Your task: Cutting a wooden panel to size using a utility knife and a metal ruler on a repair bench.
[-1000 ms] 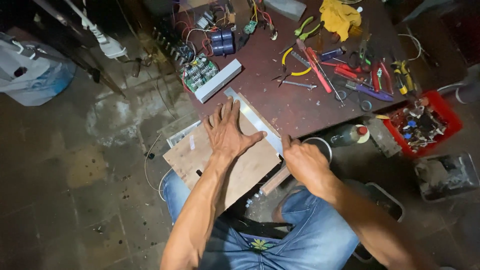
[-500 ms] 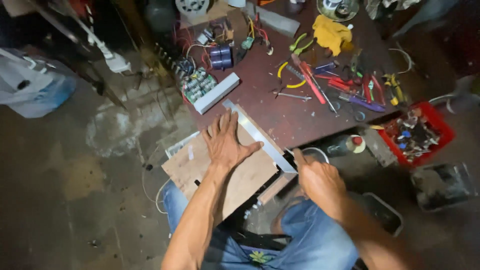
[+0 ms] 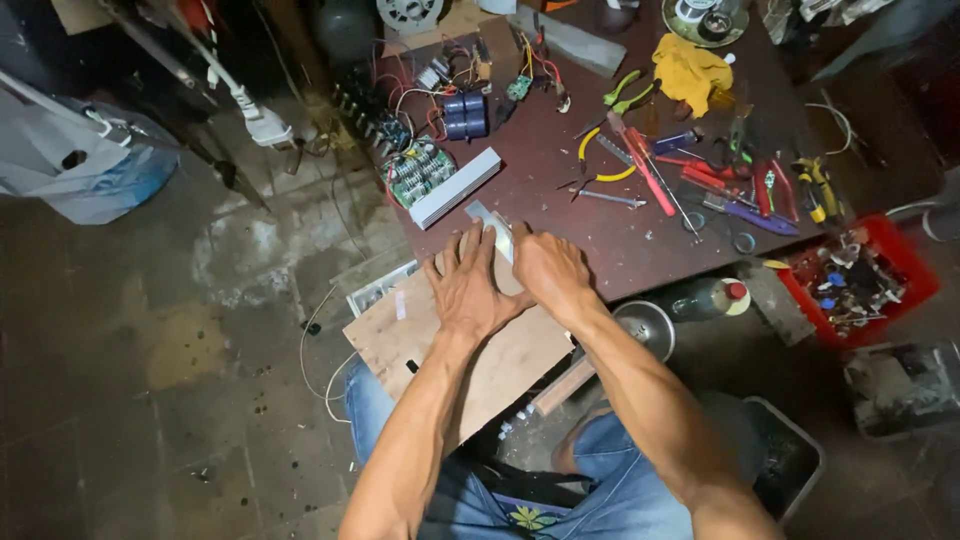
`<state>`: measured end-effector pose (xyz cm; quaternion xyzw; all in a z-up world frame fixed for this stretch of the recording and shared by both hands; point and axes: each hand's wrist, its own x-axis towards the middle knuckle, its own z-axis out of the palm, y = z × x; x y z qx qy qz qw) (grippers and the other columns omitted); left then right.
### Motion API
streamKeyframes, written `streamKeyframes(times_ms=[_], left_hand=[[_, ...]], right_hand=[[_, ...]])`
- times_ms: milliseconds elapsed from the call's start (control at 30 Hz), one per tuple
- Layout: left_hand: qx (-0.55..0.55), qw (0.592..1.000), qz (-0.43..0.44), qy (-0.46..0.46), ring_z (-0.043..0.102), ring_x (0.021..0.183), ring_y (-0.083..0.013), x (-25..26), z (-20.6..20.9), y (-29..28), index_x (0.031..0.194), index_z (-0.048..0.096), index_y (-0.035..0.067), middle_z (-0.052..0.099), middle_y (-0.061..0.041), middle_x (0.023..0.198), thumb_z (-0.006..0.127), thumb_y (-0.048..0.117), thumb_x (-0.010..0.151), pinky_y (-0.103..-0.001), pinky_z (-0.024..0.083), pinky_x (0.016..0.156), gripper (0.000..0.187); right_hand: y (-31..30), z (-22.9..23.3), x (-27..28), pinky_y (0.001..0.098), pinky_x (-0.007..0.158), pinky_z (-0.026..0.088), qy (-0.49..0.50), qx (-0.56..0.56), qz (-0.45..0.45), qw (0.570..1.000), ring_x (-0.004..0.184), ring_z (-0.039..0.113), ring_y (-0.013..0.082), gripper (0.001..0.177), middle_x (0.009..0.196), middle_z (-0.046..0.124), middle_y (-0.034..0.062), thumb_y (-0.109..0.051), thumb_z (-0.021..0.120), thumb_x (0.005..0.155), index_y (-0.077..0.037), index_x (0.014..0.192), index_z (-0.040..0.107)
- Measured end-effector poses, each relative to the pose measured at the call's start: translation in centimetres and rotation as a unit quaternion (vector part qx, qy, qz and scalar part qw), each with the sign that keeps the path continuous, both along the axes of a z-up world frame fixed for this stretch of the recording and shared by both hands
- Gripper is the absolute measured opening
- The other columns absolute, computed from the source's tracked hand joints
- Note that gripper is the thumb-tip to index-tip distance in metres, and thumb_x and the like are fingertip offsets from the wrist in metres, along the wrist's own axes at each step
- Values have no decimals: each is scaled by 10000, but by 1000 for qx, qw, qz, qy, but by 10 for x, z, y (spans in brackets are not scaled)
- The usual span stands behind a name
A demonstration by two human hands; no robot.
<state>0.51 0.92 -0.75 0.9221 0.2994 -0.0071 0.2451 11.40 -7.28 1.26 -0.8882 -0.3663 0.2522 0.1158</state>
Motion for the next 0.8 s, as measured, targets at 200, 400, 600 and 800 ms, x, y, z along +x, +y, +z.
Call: streamKeyframes(times_ms=[200,400,600,800], left_hand=[[-3,1000,3,-5,221,1474,-235,1,-3,0,1527,377,195,320,3,1624,710,686,608,-564,115,1137,1093],[4,1000,1,-28,243,1464,-250,0,-6,0,1509,407,162,345,-16,1612,712,665,615,-579,125,1132,1070],[9,1000,-1,-24,249,1464,-257,1,-6,0,1515,399,165,350,-24,1609,710,679,612,-580,128,1137,1085],[-7,1000,3,-15,241,1470,-254,1,-3,1,1519,381,183,326,-12,1619,715,689,601,-579,114,1139,1099]], right_hand=[[10,-11,7,604,867,539,4,9,-3,1000,1008,689,486,482,1047,713,260,-161,351,958,-77,1389,550],[9,-7,2,600,898,537,0,4,-6,1000,1031,685,476,499,1077,710,247,-175,345,964,-97,1422,526],[13,11,-3,609,902,533,8,2,1,1000,1037,682,481,498,1059,715,268,-166,323,971,-74,1410,539],[22,-2,8,579,799,564,-31,4,31,999,930,713,478,410,923,740,272,-105,391,920,-4,1124,732]])
